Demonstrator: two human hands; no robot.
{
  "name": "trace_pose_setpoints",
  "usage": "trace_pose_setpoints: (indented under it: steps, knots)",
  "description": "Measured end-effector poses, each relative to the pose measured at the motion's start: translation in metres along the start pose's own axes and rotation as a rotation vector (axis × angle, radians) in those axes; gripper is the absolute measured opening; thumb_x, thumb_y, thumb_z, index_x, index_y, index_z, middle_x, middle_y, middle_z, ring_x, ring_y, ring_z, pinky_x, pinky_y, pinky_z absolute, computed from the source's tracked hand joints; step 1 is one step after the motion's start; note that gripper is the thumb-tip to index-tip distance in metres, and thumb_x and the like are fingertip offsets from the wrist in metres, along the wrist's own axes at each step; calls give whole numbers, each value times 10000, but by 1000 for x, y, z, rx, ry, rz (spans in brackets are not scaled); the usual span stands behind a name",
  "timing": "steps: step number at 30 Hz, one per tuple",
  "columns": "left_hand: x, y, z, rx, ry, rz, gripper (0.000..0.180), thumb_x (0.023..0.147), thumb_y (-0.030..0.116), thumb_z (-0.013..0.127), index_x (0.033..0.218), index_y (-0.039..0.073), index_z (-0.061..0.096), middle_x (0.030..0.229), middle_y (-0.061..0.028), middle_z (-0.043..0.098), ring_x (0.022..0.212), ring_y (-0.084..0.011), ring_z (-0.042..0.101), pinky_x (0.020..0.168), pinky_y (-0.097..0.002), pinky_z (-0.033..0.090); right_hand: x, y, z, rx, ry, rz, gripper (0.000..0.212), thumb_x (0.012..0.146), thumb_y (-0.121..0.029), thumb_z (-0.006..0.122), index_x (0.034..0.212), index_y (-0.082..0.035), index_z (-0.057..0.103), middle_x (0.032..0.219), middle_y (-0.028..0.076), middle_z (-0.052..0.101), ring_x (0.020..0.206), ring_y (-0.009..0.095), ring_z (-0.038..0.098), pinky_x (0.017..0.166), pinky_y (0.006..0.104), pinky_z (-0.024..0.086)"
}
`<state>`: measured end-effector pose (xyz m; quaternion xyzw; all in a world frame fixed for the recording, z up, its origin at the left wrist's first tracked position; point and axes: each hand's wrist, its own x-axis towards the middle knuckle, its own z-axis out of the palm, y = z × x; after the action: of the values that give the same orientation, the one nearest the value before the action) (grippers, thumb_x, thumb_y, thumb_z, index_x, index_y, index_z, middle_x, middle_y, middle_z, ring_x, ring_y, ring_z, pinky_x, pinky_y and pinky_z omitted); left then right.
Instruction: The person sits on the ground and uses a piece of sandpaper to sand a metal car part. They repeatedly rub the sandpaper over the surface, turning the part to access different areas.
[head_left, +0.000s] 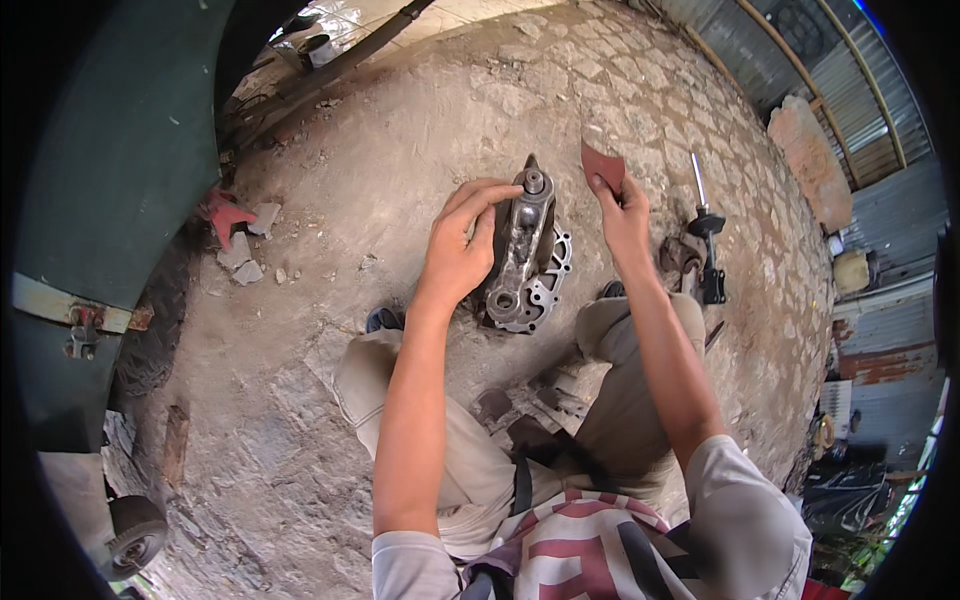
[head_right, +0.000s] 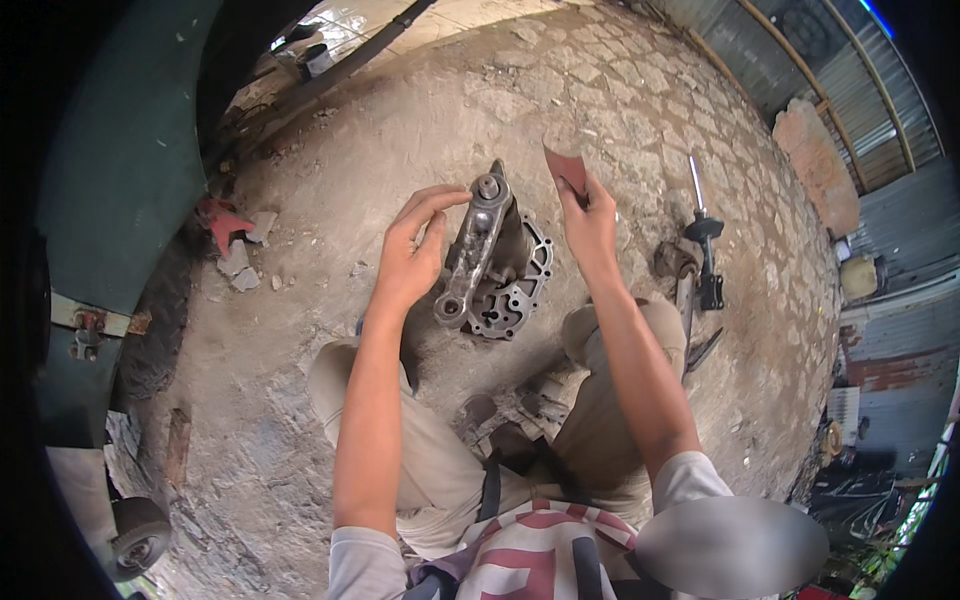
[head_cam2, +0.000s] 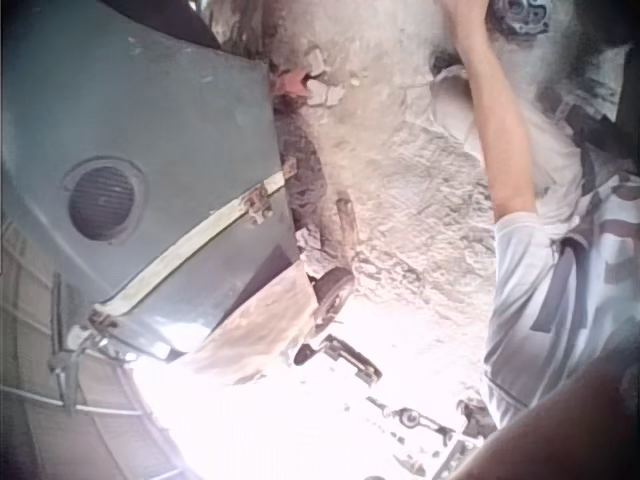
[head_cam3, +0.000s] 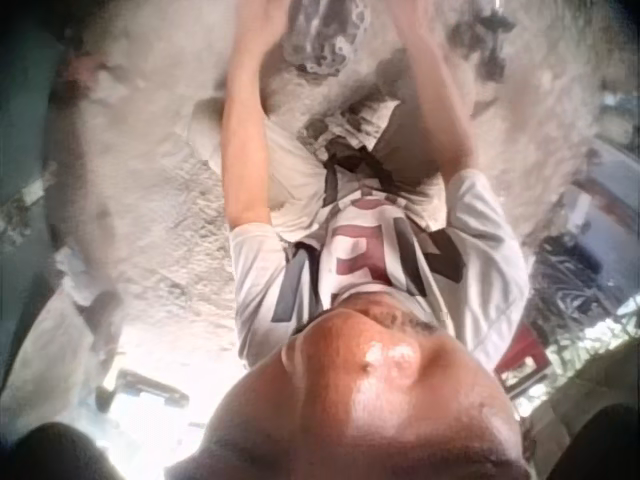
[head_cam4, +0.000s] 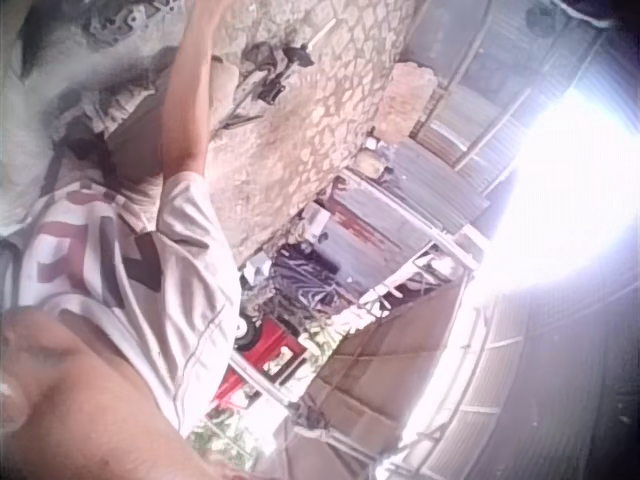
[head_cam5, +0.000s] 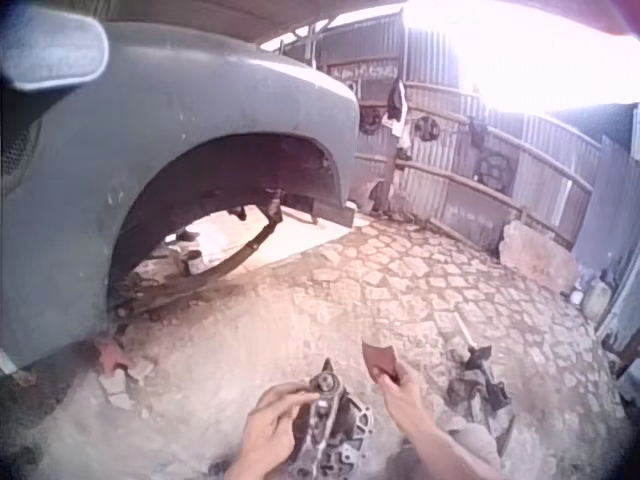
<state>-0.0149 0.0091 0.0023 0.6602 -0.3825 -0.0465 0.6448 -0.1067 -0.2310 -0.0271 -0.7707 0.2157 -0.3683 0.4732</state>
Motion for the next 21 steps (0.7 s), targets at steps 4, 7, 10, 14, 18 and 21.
trace_pose_setpoints:
  steps: [4,7,10,14,18,21]
  knots:
    - [-2,-1,-4,140,-47,85,591,789,-204,411,1135,126,758,1313,-96,637,1265,-281,573,1074,-367,442,-6,-13,17,68,-66,90,288,975,-94,645,1245,6,663,955,12,677,858,67,563,755,239,469]
    - [1,2,-5,307,-67,101,615,774,-211,388,1147,111,755,1361,-116,604,1293,-296,559,1085,-374,432,-17,-48,21,32,-135,42,300,969,-23,604,1264,-26,657,1064,69,703,941,113,639,838,266,511]
    - [3,-5,-7,437,82,-36,623,774,-206,390,1178,109,744,1357,-121,609,1295,-306,560,1096,-384,429,-19,-52,18,-17,-154,-114,330,955,14,586,1271,-45,660,1115,104,704,983,174,676,867,296,530]
    - [4,2,-3,369,-77,170,624,788,-189,387,1239,98,710,1376,-143,605,1310,-322,551,1108,-393,430,-19,-44,14,-22,-163,-79,368,937,30,582,1288,-55,652,1139,126,702,1011,216,689,874,333,545]
    - [-3,-21,-20,618,2,-24,595,854,-167,427,1293,145,680,1395,-139,577,1330,-321,526,1076,-411,461,-22,-56,13,12,-171,-105,386,937,33,573,1304,-63,644,1177,140,699,1028,259,692,878,355,549]
    - [-6,-33,-40,705,85,-243,535,926,-136,399,1332,118,639,1388,-149,577,1320,-332,537,1078,-416,455,-23,-58,16,-15,-176,-223,410,928,37,569,1312,-85,647,1239,132,684,1091,303,670,918,381,541]
